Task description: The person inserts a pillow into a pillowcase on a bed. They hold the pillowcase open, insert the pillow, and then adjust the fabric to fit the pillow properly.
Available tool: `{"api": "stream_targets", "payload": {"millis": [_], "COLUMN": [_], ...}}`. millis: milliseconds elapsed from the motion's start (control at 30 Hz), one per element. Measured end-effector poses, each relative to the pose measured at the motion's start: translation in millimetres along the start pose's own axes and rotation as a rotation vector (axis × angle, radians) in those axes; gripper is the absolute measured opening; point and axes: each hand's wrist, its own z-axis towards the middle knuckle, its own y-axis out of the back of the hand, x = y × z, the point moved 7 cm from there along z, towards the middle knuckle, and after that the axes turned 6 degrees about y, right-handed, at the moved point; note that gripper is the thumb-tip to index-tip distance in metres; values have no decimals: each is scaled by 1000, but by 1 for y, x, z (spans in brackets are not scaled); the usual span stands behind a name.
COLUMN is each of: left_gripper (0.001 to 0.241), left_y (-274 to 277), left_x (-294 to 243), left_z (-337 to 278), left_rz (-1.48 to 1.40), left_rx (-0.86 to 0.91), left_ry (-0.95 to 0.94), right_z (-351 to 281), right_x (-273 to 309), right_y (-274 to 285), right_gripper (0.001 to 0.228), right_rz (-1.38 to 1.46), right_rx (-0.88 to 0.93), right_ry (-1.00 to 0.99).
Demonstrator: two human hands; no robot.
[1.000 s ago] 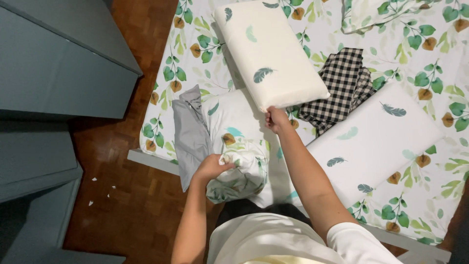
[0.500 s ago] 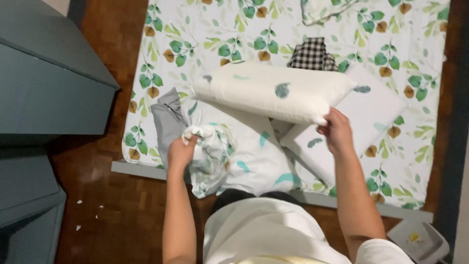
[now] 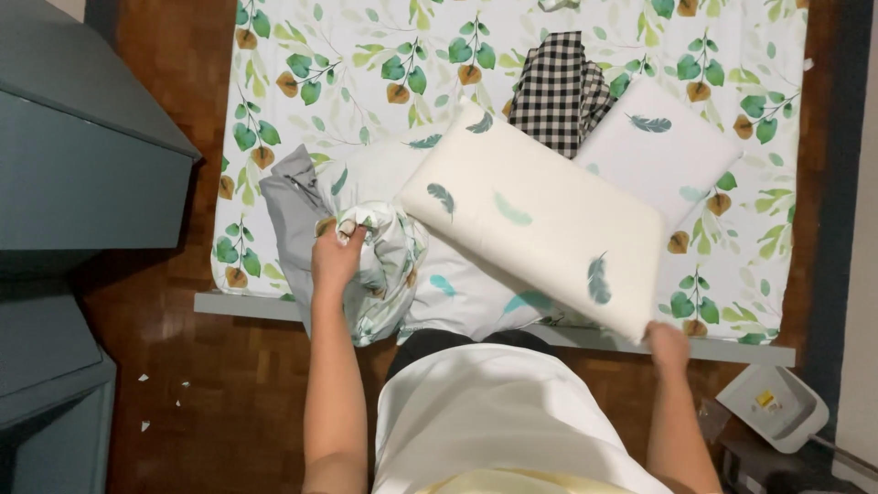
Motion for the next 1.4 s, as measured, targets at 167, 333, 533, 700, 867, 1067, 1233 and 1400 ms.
{"api": "stream_targets", "payload": {"millis": [167, 333, 533, 700, 867, 1067, 1233, 1400], "left_gripper": [42, 36, 35, 34, 36, 37, 34, 34], "left_y": [-8, -7, -8, -17, -24, -22, -17, -8], "left_x": [26, 47, 61, 79, 81, 73, 87, 94], "left_z": [1, 0, -7, -6, 1, 6, 9, 9], "left_rz": [-38, -101, -169, -169, -140, -125, -182, -192], "left_rx": [-27, -64, -63, -54, -44, -52, -85, -91], "left_ry": [-20, -36, -30, 20, 11, 0, 19, 52], "right_z": [-19, -37, -24, 10, 10, 55, 82, 84], "right_x": [38, 217, 387, 387, 375, 323, 275, 296], "right_y": [-28, 172, 180, 137, 181, 281, 377, 426], "right_gripper": [56, 52, 121, 84, 57, 65, 67, 68], "right_rz": [473, 387, 63, -39, -35, -11, -54, -41], "right_rx": [-70, -664, -229, -507, -988, -1013, -1216, -1262], "right_ry": [-462, -136, 469, 466, 593, 531, 435, 446]}}
